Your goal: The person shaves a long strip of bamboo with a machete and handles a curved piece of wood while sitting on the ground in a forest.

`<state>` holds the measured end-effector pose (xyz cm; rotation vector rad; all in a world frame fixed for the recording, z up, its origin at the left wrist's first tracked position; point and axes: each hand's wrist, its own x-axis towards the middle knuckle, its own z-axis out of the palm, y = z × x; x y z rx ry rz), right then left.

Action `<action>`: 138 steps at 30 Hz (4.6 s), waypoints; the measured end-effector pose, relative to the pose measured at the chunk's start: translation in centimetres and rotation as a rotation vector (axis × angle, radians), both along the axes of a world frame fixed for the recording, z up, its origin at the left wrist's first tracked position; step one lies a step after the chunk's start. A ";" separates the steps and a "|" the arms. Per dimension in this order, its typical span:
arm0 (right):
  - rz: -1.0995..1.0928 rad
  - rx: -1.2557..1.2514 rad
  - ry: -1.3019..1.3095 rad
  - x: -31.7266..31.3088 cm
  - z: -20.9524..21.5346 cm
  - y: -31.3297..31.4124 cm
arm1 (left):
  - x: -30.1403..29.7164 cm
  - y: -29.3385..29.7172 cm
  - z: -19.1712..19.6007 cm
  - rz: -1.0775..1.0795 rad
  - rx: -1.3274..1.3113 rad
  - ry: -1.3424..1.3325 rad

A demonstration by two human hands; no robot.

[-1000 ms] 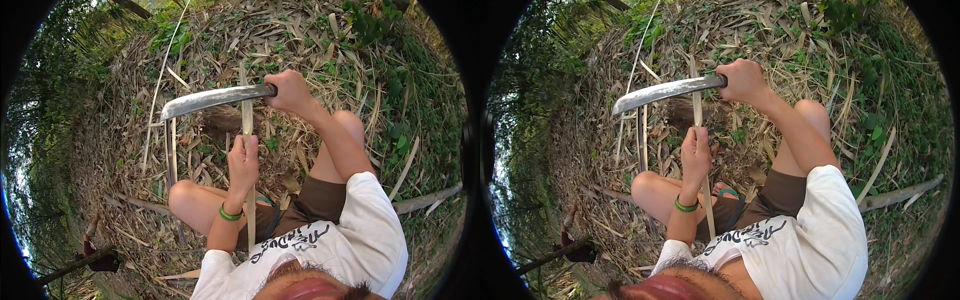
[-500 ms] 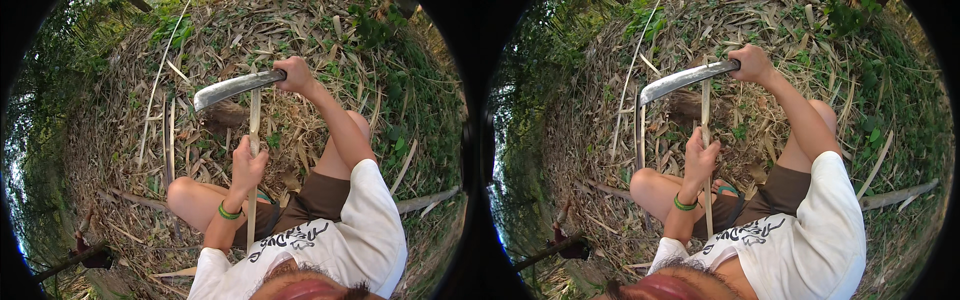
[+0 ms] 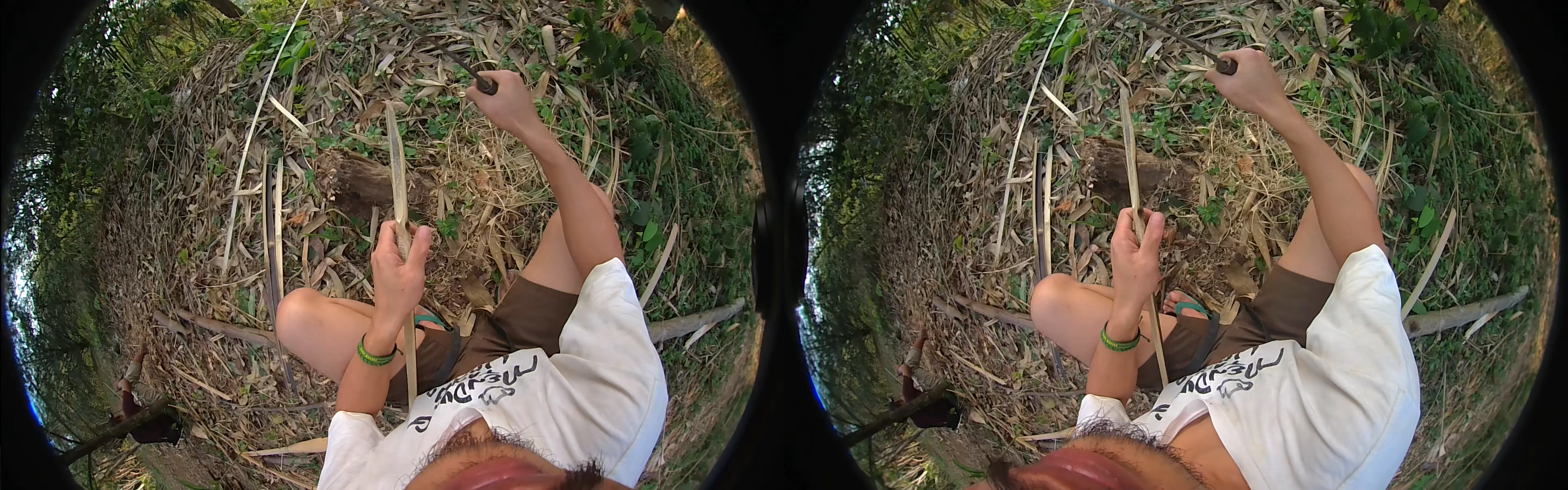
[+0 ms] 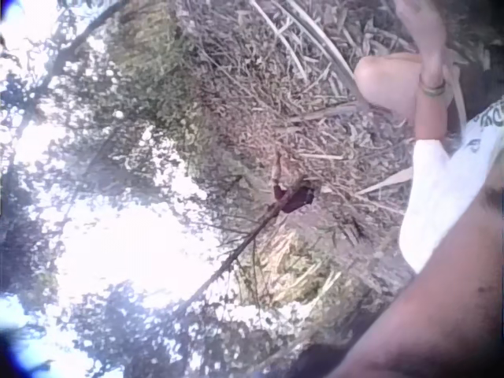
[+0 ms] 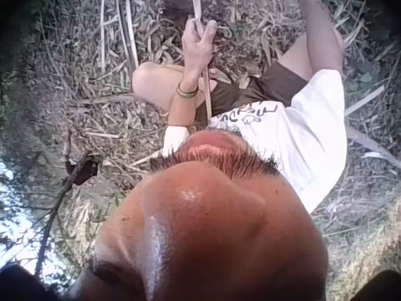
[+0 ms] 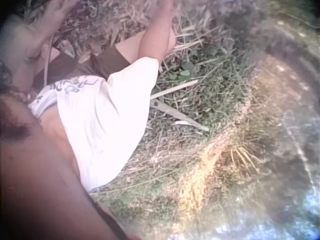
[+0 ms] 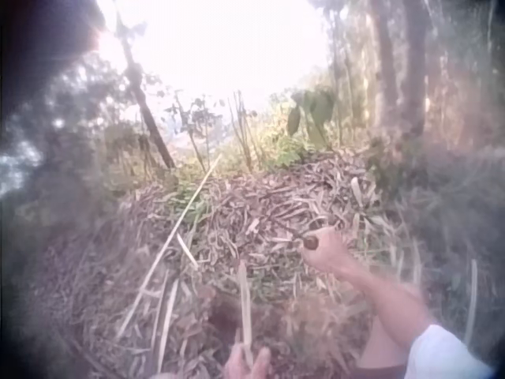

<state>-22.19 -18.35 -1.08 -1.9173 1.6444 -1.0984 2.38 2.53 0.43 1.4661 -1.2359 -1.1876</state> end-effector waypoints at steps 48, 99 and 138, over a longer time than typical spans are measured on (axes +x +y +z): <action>0.085 -0.039 -0.081 2.5 -0.2 4.3 | 1.9 -0.9 -0.4 -0.372 0.266 0.955; 0.247 0.562 -1.008 9.2 0.3 6.3 | -0.8 8.9 4.9 -0.113 -0.277 -0.001; -0.250 -0.020 0.081 -1.1 -1.6 -1.3 | -0.2 1.4 3.8 -0.229 0.437 0.167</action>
